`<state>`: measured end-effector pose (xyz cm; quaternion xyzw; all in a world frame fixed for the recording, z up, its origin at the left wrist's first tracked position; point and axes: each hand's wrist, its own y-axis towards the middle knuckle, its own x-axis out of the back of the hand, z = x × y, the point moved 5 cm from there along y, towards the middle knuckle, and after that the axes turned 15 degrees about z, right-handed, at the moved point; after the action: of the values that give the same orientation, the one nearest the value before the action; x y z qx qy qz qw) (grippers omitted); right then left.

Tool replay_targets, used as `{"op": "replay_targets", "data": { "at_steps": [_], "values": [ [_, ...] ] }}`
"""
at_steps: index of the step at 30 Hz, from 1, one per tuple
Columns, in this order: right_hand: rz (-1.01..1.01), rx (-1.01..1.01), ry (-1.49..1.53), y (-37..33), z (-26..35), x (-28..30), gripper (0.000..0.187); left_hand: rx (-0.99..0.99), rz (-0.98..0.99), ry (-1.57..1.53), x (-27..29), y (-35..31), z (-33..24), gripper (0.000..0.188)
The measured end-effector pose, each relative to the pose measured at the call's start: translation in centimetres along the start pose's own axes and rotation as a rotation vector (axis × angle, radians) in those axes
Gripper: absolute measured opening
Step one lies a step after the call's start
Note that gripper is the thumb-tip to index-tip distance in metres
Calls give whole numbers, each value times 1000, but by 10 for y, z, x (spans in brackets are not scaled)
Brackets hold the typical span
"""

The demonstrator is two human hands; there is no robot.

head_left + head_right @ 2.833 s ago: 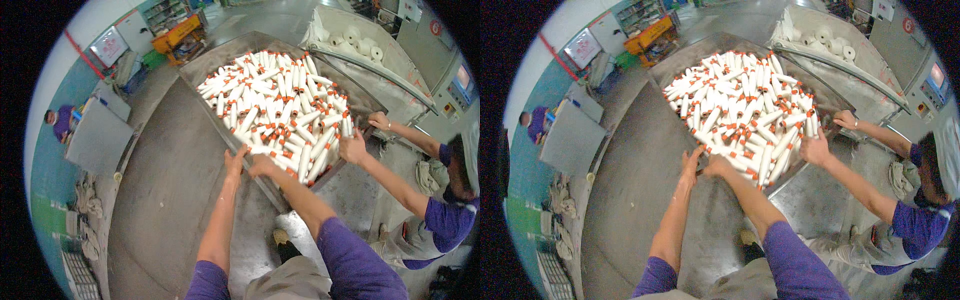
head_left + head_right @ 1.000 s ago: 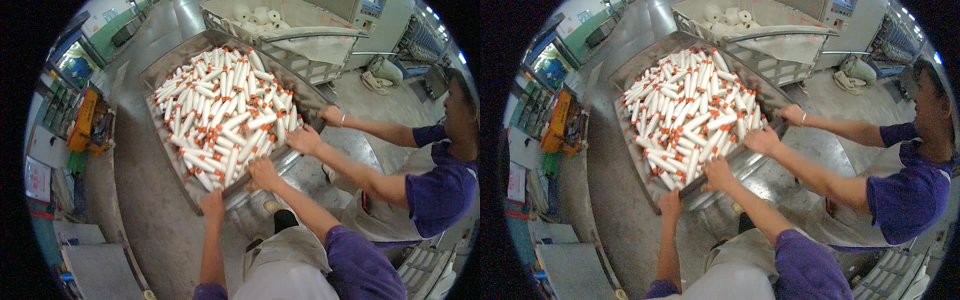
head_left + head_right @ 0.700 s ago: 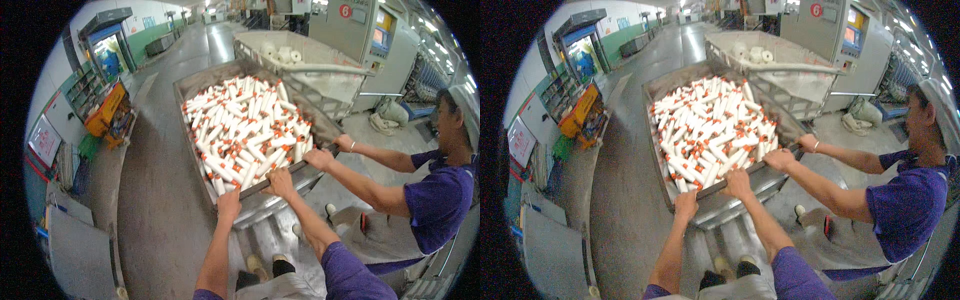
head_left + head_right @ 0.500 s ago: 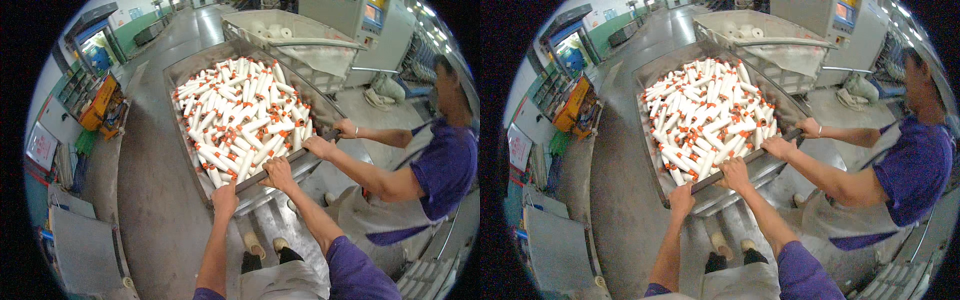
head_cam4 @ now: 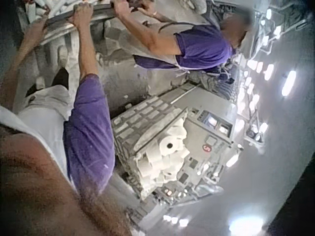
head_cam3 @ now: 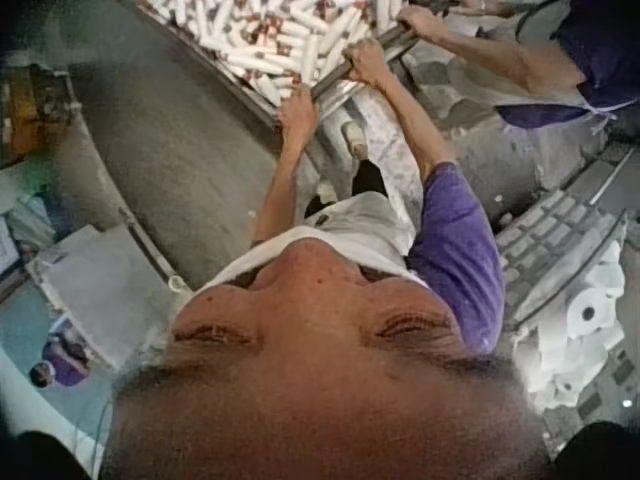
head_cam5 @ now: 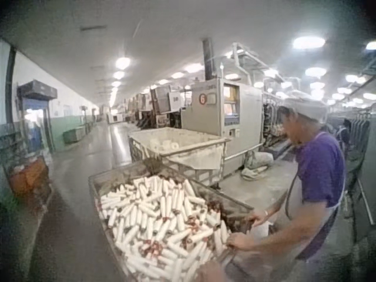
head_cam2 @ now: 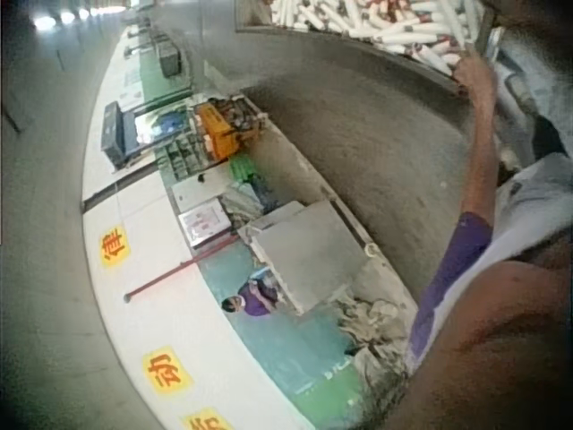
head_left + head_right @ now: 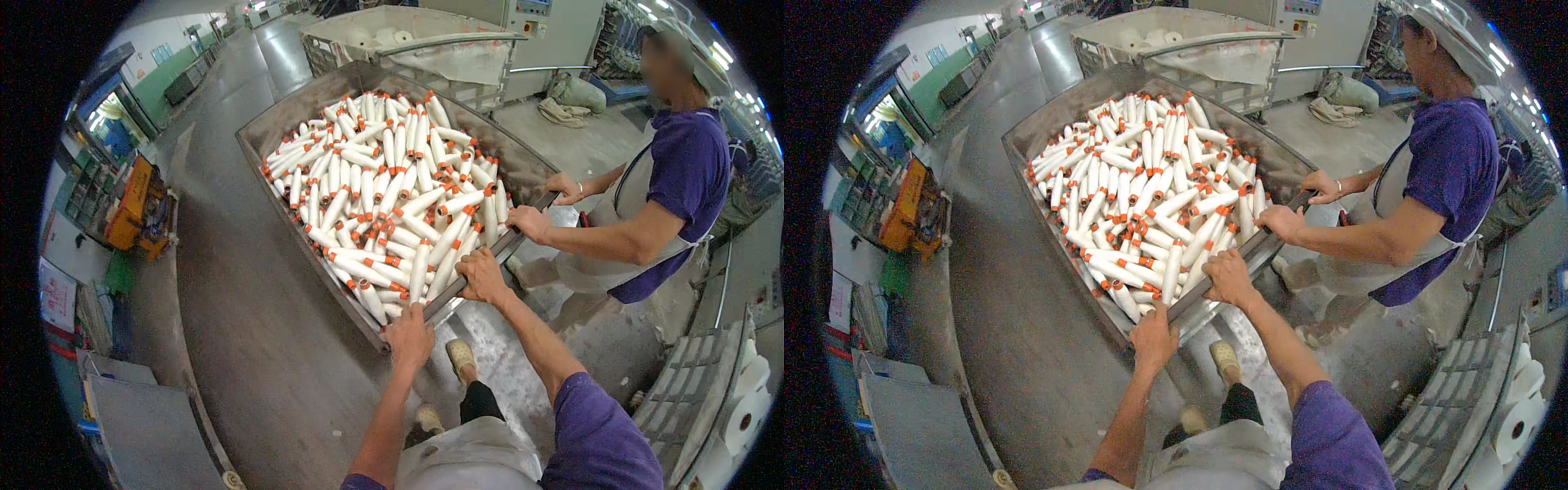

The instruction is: The person moves a metal tray filled with white spools with orange tips alongside a coworker, then walks through a textile factory. They pick up empty cardboard tubes from the floor and place them onto spinning machines, then remove full spools and place them into a blue bin. The person repeats this process across multiple machines.

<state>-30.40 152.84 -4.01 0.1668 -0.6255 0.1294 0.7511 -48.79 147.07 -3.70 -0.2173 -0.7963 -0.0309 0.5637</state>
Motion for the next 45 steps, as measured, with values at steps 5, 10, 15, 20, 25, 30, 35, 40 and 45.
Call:
{"op": "replay_targets", "data": {
  "at_steps": [5, 10, 15, 20, 25, 30, 35, 40, 45],
  "values": [
    [15, -27, -4, 4, 0, 6, 24, -56, 106, -41, 8, -3, -2, 52],
    [-12, -3, 40, 3, -1, 9, 25, -110, 136, -34, 12, -2, -3, 68],
    [39, 19, 61, 4, -7, 6, 27, -124, 160, -100, 8, -3, -4, 77],
    [112, -23, 53, 7, -9, 5, 33, -113, 156, -154, 14, -2, -8, 82],
    [60, 35, 36, 8, -6, 12, 39, -88, 217, -188, 17, 5, -11, 77],
    [93, 59, -14, 11, -8, 11, 38, -98, 168, -114, 17, 11, -11, 67],
    [23, 78, -28, 11, -9, 10, 36, -133, 44, -48, 14, 16, -14, 47],
    [137, 73, -23, 12, -11, 6, 39, -160, 23, 15, 14, 18, -10, 37],
    [335, 72, -72, 17, -21, -3, 47, -46, 386, -242, 5, 23, 19, 41]
  ]
}}
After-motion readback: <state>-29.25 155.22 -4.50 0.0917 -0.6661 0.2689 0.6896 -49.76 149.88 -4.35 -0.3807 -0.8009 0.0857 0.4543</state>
